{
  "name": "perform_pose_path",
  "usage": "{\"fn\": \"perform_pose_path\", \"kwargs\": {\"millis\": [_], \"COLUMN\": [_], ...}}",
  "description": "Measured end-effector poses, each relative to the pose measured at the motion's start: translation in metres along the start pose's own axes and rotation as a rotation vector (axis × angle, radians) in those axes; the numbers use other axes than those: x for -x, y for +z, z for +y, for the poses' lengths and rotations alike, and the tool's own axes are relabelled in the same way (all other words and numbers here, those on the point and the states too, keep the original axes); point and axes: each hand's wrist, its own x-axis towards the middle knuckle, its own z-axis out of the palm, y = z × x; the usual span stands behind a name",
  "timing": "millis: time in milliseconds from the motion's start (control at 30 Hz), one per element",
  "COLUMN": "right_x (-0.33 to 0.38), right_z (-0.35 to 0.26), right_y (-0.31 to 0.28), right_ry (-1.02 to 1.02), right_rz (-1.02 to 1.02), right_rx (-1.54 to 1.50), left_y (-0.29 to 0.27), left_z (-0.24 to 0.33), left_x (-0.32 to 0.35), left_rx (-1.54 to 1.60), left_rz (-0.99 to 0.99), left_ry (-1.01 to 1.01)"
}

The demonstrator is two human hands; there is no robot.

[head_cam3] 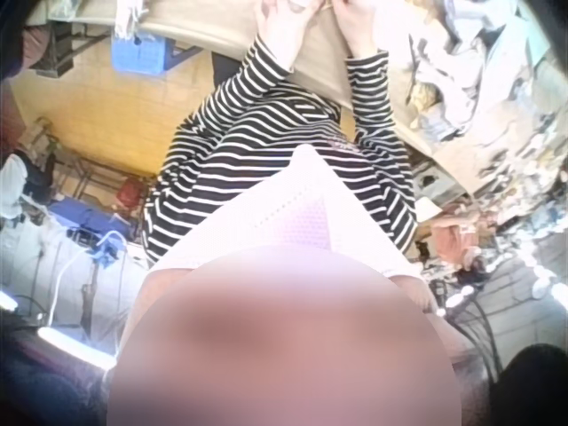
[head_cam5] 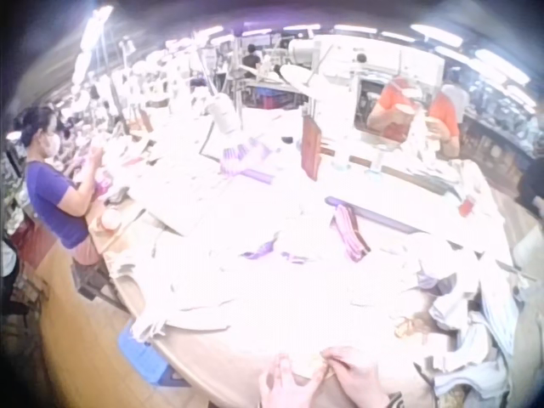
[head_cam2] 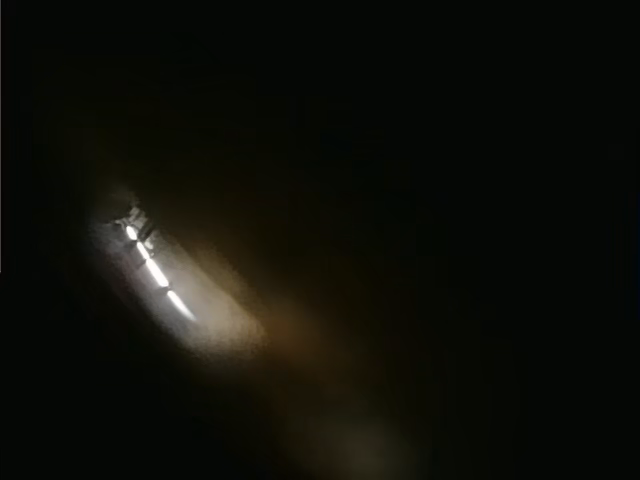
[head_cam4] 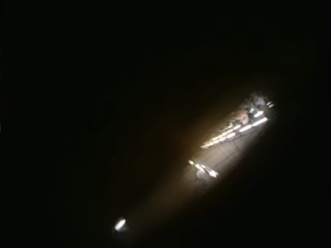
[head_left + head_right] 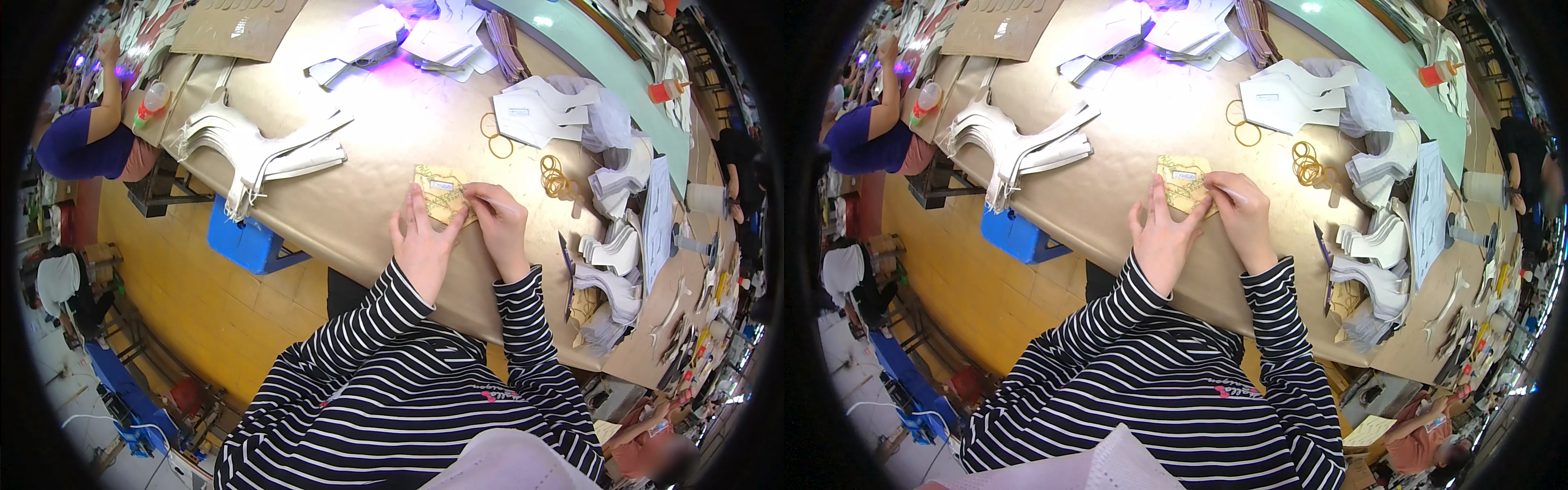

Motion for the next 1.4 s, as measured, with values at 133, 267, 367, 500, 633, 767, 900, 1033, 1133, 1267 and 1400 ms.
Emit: {"fn": "perform_pose_path", "kwargs": {"millis": [133, 267, 367, 500, 633, 767, 900, 1033, 1133, 1267, 1400], "right_x": [0.004, 0.009, 0.015, 0.021, 0.024, 0.023, 0.024, 0.025, 0.024, 0.026, 0.030], "right_z": [-0.003, -0.002, -0.003, -0.003, -0.001, 0.000, -0.002, -0.004, -0.004, -0.003, -0.002], "right_y": [-0.003, -0.004, -0.007, -0.010, -0.010, -0.005, -0.007, -0.010, -0.008, -0.009, -0.011], "right_ry": [-0.058, -0.031, 0.157, 0.162, 0.127, 0.055, 0.002, 0.072, 0.066, 0.186, 0.164], "right_rz": [-0.012, -0.010, 0.053, 0.053, 0.021, 0.054, 0.037, 0.004, -0.006, 0.019, -0.077], "right_rx": [0.064, 0.002, -0.146, -0.116, -0.086, -0.038, 0.004, -0.013, -0.042, -0.193, -0.216], "left_y": [0.001, 0.001, 0.000, -0.002, -0.003, -0.004, -0.005, -0.006, -0.007, -0.007, -0.007], "left_z": [0.000, 0.000, 0.000, -0.001, 0.000, 0.000, 0.001, 0.001, 0.001, 0.001, 0.001], "left_x": [0.000, 0.000, 0.000, 0.001, 0.001, 0.000, 0.000, -0.001, 0.000, 0.000, 0.000], "left_rx": [-0.025, 0.004, -0.016, 0.004, 0.022, 0.011, 0.016, 0.020, 0.014, 0.015, 0.010], "left_rz": [0.022, 0.006, 0.013, -0.007, -0.032, -0.030, -0.034, -0.036, -0.037, -0.034, -0.019], "left_ry": [0.002, 0.003, 0.003, 0.002, -0.006, -0.013, -0.012, -0.007, -0.008, -0.009, -0.008]}}
